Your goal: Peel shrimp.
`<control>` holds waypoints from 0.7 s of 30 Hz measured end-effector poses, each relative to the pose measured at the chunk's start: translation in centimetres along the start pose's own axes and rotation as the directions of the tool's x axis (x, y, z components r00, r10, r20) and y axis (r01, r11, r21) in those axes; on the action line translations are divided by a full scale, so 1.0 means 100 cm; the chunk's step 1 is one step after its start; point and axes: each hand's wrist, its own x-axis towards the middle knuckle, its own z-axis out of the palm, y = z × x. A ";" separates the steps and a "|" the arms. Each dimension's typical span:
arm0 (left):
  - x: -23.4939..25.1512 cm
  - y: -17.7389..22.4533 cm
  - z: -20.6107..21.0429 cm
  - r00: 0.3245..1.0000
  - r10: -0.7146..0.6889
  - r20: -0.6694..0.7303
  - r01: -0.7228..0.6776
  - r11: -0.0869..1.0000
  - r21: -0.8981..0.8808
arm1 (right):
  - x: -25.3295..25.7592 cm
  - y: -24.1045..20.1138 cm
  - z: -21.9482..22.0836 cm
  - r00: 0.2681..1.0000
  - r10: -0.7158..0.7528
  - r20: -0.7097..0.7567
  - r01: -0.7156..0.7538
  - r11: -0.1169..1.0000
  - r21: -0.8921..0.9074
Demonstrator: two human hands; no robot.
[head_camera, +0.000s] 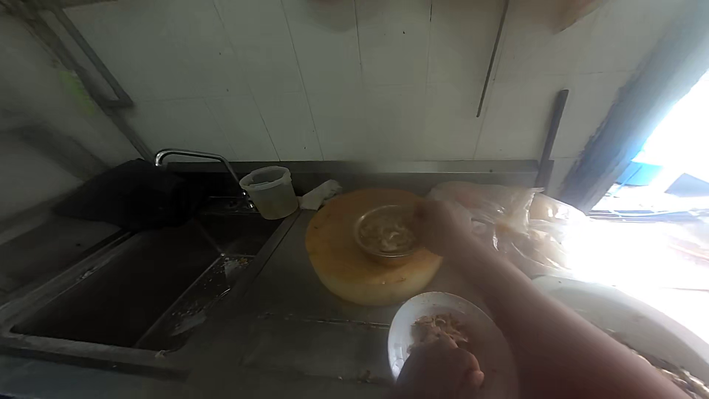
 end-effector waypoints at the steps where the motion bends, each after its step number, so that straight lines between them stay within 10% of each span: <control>1: -0.002 0.000 -0.001 1.000 0.008 -0.014 -0.008 1.000 0.011 | 0.005 0.000 -0.001 1.000 -0.009 0.009 0.010 0.999 -0.050; 9: -0.012 -0.013 -0.017 0.970 -0.154 -0.189 0.152 0.988 -0.026 | -0.085 0.022 -0.040 0.959 -0.252 -0.131 0.218 0.950 -0.224; 13: -0.009 -0.025 -0.015 0.993 -0.078 -0.091 0.091 0.985 0.146 | -0.141 0.063 -0.019 0.857 -0.008 0.516 0.218 0.912 -0.348; 21: 0.005 -0.015 -0.014 0.995 0.015 -0.096 0.007 0.974 0.225 | -0.193 0.093 -0.127 0.966 0.083 0.243 0.072 0.820 -0.568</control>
